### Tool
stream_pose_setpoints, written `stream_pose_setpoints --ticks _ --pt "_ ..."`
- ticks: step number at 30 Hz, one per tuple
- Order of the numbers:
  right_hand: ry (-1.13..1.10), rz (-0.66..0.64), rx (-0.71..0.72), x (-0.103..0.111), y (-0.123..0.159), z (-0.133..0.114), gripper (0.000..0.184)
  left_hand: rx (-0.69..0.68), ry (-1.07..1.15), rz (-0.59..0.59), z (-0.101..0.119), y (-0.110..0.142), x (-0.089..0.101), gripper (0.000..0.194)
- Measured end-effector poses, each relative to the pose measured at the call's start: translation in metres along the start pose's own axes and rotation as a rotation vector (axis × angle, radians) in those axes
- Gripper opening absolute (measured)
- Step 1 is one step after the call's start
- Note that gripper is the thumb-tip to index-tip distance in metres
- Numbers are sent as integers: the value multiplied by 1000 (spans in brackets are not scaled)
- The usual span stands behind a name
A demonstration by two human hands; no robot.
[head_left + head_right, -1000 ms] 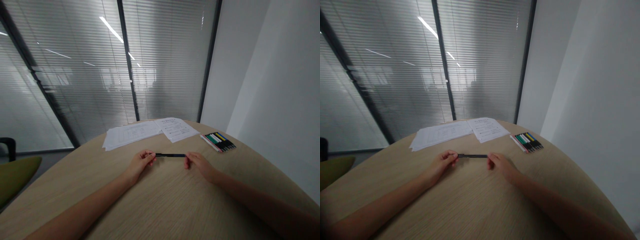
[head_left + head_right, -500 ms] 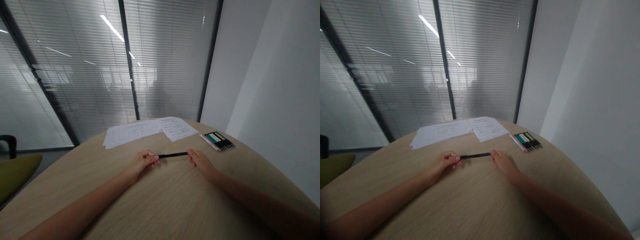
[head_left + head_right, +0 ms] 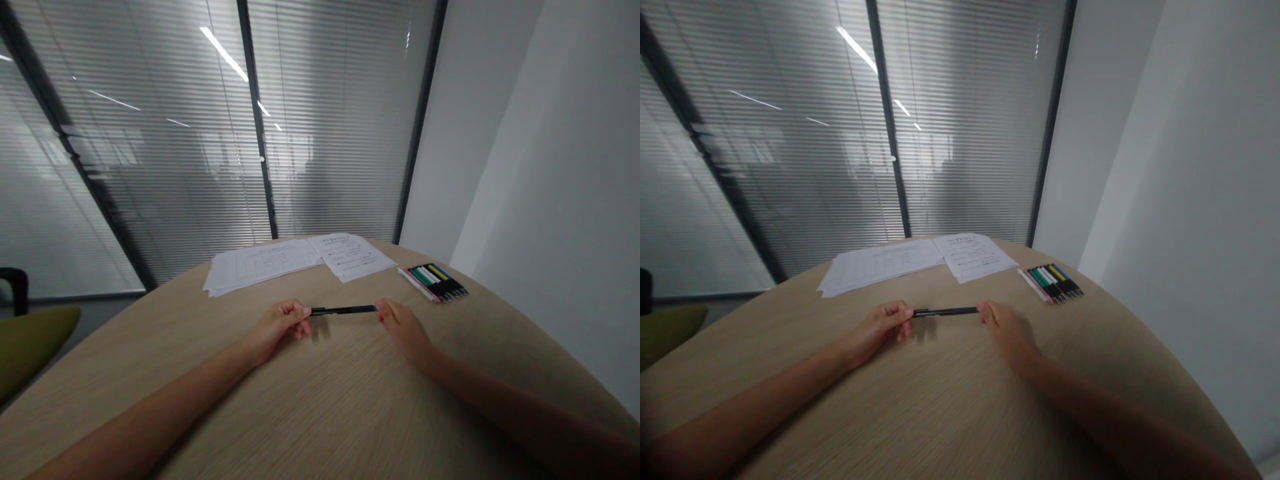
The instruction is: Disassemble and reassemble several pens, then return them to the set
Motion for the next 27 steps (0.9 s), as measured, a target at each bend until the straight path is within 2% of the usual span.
stream_pose_setpoints --ticks 2,5,7,8,14,17,20,23,27 --pt "28 -11 36 0 2 -3 35 5 -13 -4 0 2 -2 33" --pt "71 -53 190 -1 7 -11 35 35 -65 -61 -4 7 -10 40" --pt "66 -78 277 -2 9 -16 37 55 -22 -97 -8 8 -15 38" --pt "56 -80 277 -2 9 -17 37 65 25 -98 -9 8 -16 36" --pt "-47 -32 -46 -2 -2 -3 37 158 287 0 -12 -1 -9 41" --pt "-138 -67 -169 -6 -6 5 37 99 314 57 -9 -1 -6 31" --pt "-201 -87 -194 -11 -7 10 36 -7 223 100 -7 0 -6 14" --pt "-225 -102 -175 -12 -7 10 36 -66 148 116 -7 0 -6 17" --pt "-218 -123 -176 -11 -7 8 35 -76 141 89 -10 -1 -5 19"
Point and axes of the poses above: each hand's wrist, its own y-axis away from the middle knuckle, its own x-axis out of the back of the hand, z = x × y, the point moved 3 cm from there along -y, towards the middle knuckle, and after that the axes turned 8 degrees about y, right-handed, at the moved point
